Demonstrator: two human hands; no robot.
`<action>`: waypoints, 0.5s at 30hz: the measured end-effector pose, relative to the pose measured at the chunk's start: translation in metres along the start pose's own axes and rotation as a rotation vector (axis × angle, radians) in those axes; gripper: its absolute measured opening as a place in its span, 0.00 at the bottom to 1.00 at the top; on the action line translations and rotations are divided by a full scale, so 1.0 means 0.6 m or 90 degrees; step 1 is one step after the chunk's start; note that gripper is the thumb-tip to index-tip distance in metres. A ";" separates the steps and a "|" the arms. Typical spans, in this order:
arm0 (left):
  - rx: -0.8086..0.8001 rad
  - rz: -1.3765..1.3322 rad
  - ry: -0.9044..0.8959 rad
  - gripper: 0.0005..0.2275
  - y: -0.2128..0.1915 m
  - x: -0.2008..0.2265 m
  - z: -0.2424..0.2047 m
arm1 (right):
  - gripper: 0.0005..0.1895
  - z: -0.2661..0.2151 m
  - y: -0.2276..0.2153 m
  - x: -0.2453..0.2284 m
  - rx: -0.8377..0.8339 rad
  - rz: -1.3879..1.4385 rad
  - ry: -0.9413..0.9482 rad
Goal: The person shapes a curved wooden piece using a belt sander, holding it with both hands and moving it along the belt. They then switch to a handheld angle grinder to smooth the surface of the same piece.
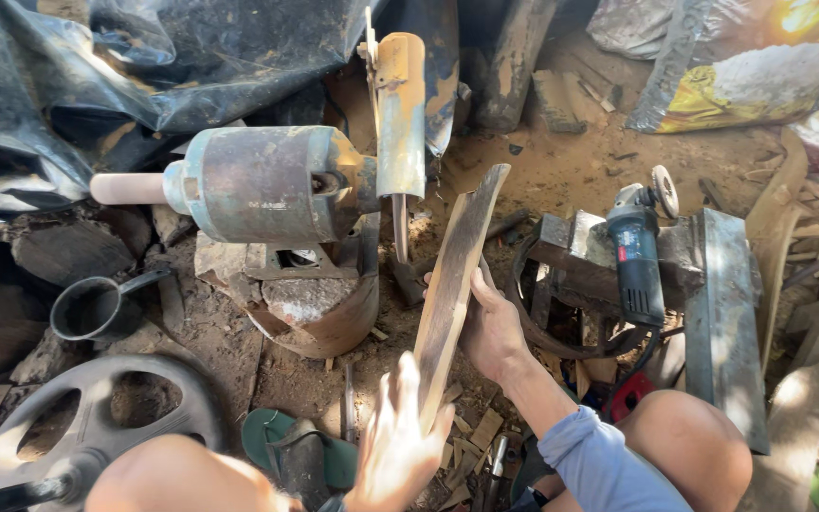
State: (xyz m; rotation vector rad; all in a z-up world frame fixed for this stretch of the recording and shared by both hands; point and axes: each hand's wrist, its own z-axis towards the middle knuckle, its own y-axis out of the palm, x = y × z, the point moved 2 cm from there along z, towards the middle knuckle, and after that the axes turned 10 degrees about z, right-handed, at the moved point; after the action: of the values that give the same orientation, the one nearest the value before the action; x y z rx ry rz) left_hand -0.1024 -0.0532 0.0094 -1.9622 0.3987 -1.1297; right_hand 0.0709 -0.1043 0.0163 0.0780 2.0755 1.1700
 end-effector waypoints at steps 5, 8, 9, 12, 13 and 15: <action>0.120 -0.270 0.013 0.30 -0.007 0.025 0.075 | 0.29 0.066 -0.016 0.003 0.010 -0.077 -0.029; 0.069 -0.440 -0.020 0.29 -0.005 0.022 0.113 | 0.30 0.135 -0.024 -0.012 -0.073 -0.136 -0.128; 0.059 -0.481 -0.033 0.30 -0.008 0.022 0.125 | 0.30 0.156 -0.027 -0.014 -0.075 -0.148 -0.126; 0.019 -0.574 -0.105 0.27 -0.021 0.024 0.153 | 0.31 0.208 -0.031 -0.013 -0.080 -0.220 -0.135; 0.003 -0.601 -0.137 0.25 -0.025 0.024 0.159 | 0.31 0.221 -0.032 -0.011 -0.080 -0.267 -0.147; 0.005 -0.619 -0.128 0.24 -0.035 0.022 0.171 | 0.31 0.242 -0.034 -0.003 -0.078 -0.304 -0.156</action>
State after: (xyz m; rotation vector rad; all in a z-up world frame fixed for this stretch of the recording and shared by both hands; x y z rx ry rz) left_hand -0.0129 0.0023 0.0066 -2.2761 -0.7546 -1.4513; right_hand 0.1688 -0.0129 -0.0432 -0.3039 1.6793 0.9340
